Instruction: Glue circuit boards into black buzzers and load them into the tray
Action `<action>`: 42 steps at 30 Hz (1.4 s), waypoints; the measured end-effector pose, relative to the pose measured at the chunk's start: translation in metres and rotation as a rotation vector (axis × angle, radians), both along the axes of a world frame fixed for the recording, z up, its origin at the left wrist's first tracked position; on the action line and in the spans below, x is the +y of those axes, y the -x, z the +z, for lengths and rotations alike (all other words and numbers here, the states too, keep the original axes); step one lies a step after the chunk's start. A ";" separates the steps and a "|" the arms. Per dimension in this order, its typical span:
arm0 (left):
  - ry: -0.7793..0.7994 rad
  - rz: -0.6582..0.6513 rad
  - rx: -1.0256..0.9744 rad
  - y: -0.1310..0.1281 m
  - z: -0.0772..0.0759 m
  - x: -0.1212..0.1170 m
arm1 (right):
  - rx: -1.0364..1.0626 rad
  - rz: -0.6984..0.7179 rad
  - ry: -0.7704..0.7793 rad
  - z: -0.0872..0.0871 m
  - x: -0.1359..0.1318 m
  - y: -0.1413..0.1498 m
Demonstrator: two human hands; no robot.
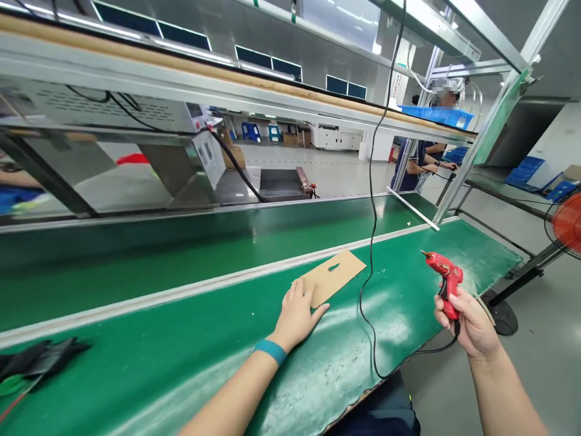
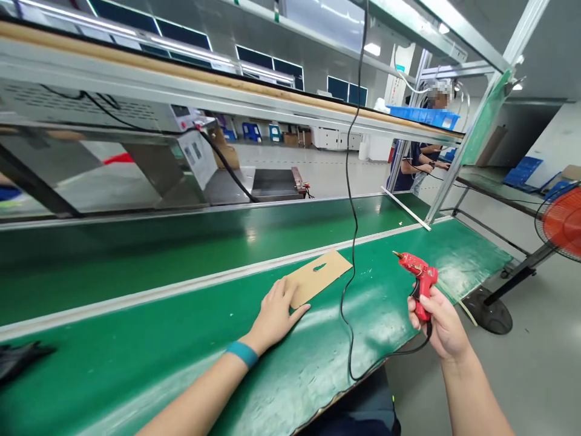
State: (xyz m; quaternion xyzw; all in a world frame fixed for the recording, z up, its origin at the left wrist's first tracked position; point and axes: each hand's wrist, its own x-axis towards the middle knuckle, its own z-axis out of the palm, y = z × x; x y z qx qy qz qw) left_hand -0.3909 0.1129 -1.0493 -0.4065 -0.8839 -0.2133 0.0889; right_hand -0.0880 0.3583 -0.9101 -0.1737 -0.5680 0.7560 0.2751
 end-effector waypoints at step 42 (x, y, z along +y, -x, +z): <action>-0.045 -0.192 -0.093 -0.060 -0.020 0.009 | -0.434 0.360 -0.241 -0.082 -0.066 0.216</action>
